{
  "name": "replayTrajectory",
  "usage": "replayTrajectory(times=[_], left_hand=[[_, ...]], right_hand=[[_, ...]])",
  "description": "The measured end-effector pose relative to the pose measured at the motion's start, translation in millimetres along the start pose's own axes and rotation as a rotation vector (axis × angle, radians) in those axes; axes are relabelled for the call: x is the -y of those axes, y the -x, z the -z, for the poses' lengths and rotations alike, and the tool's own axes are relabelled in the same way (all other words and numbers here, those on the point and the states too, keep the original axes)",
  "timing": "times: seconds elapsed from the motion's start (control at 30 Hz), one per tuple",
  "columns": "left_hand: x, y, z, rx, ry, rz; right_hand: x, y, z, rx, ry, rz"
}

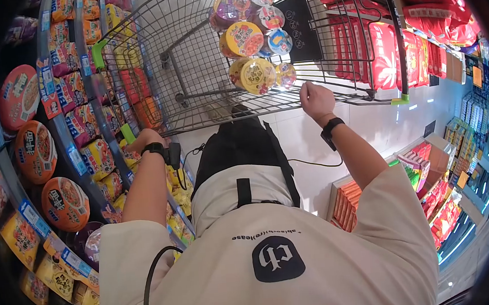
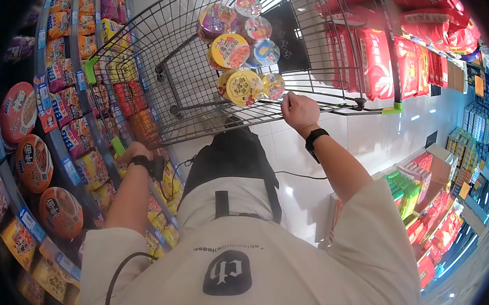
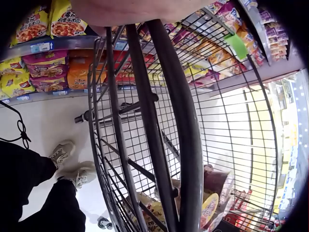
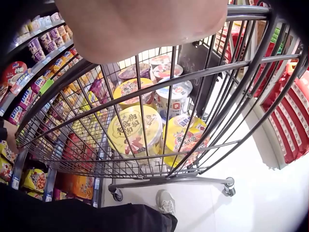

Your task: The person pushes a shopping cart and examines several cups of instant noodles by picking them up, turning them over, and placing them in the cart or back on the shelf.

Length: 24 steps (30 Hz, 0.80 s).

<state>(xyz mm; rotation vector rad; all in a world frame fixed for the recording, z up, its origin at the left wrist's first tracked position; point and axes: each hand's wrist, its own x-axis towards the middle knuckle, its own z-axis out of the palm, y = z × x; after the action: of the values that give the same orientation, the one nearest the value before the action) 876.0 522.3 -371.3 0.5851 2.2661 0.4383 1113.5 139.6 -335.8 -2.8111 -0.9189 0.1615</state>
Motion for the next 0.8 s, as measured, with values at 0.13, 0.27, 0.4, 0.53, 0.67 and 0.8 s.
replayTrajectory(times=[0.13,0.27,0.4,0.53,0.67,0.8], left_hand=[[0,8,2,0.040,0.077,0.009],[-1,20,13,0.129,0.081,0.013],[10,-27,12,0.027,-0.270,-0.258],[-13,25,44,0.280,0.033,-0.806],[-45,119,-13,1.084,-0.338,-0.791],[8,115,-154,1.524,-0.687,-0.379]], right_hand=[[0,-2,1,-0.021,-0.016,0.001],[2,-2,5,-0.035,-0.022,-0.010],[7,-14,21,0.226,-0.157,-0.259],[-17,-30,47,0.253,-0.709,-0.335],[-1,-111,72,0.549,-0.980,-0.324],[19,-175,-18,0.528,-0.548,-0.159]])
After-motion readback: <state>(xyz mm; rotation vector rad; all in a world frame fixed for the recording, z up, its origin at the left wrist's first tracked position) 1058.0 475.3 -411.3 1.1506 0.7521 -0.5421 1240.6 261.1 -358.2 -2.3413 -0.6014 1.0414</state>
